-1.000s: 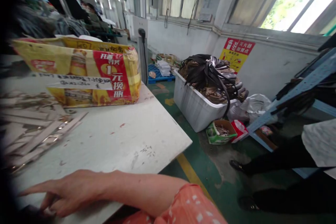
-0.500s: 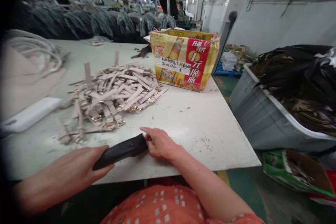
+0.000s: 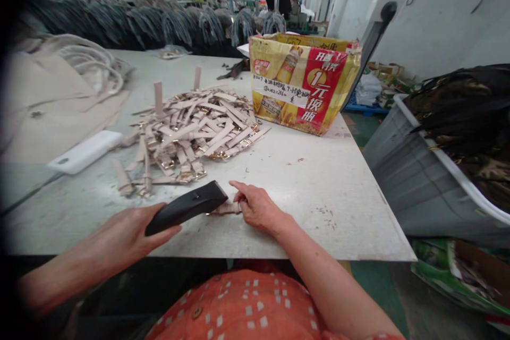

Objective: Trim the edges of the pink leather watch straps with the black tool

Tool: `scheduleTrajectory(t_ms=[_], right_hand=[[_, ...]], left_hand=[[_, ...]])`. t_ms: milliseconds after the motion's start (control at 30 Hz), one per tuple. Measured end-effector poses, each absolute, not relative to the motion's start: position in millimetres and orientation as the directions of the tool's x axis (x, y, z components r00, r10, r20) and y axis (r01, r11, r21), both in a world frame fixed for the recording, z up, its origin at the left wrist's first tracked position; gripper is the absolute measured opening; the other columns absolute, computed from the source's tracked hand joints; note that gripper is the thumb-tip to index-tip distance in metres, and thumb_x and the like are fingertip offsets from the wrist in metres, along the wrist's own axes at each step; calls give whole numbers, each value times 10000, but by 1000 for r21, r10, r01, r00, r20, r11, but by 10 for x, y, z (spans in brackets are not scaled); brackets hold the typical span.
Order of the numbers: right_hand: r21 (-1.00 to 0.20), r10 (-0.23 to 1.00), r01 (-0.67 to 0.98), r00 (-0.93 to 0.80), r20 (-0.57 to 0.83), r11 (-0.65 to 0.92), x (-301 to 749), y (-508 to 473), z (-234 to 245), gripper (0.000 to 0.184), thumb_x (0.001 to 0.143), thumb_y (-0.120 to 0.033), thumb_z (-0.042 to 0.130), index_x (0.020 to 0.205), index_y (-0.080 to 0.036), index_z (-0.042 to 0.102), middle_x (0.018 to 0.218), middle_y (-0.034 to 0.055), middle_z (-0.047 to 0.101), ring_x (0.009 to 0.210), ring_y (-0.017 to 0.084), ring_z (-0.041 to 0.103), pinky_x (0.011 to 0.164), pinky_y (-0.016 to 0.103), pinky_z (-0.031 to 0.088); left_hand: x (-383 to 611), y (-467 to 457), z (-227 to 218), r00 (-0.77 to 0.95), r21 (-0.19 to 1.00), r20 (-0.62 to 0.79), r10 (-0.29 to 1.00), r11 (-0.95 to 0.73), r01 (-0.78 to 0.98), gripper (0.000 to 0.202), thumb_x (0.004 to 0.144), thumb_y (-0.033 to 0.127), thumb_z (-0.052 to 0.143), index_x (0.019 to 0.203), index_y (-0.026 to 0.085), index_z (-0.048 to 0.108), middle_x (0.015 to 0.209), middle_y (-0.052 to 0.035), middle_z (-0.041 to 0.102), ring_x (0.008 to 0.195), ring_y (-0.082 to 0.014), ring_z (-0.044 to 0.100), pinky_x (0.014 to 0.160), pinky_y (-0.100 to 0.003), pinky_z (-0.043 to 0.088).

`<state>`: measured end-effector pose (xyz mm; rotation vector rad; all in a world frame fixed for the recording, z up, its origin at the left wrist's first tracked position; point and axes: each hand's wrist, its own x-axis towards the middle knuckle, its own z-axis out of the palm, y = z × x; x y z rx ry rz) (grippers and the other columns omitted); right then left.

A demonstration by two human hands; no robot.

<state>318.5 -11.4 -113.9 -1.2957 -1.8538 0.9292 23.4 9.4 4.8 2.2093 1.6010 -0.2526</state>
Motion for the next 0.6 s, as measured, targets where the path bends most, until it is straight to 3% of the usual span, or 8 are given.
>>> scheduleTrajectory(t_ms=[200,400,600], right_hand=[[-848,957,475,-266,118,237,3200,-115,-1141,834,864,28,603,1646,-241,712,1115,41,846,912,178,691,967,349,599],[-842,966,493,-234,113,218,3216,-117,-1113,751,957,1,584,1664,-227,687,1165,68,844,1050,221,741,1050,391,598],[-814,959,527,-256,123,245,3185,-129,-1101,763,910,-28,666,1656,-186,668,1205,79,840,1040,228,740,1035,405,607]], left_hand=[[326,7,98,376,194,-409,832,-323,926,366,924,593,625,958,270,794,940,-111,903,849,-326,830,747,-394,534],[529,111,33,416,201,-371,830,-365,909,301,925,531,623,949,266,762,866,-107,852,812,-332,815,727,-383,501],[299,146,-20,337,249,-341,877,-262,932,477,903,664,513,979,251,737,939,-145,876,878,-371,845,765,-419,552]])
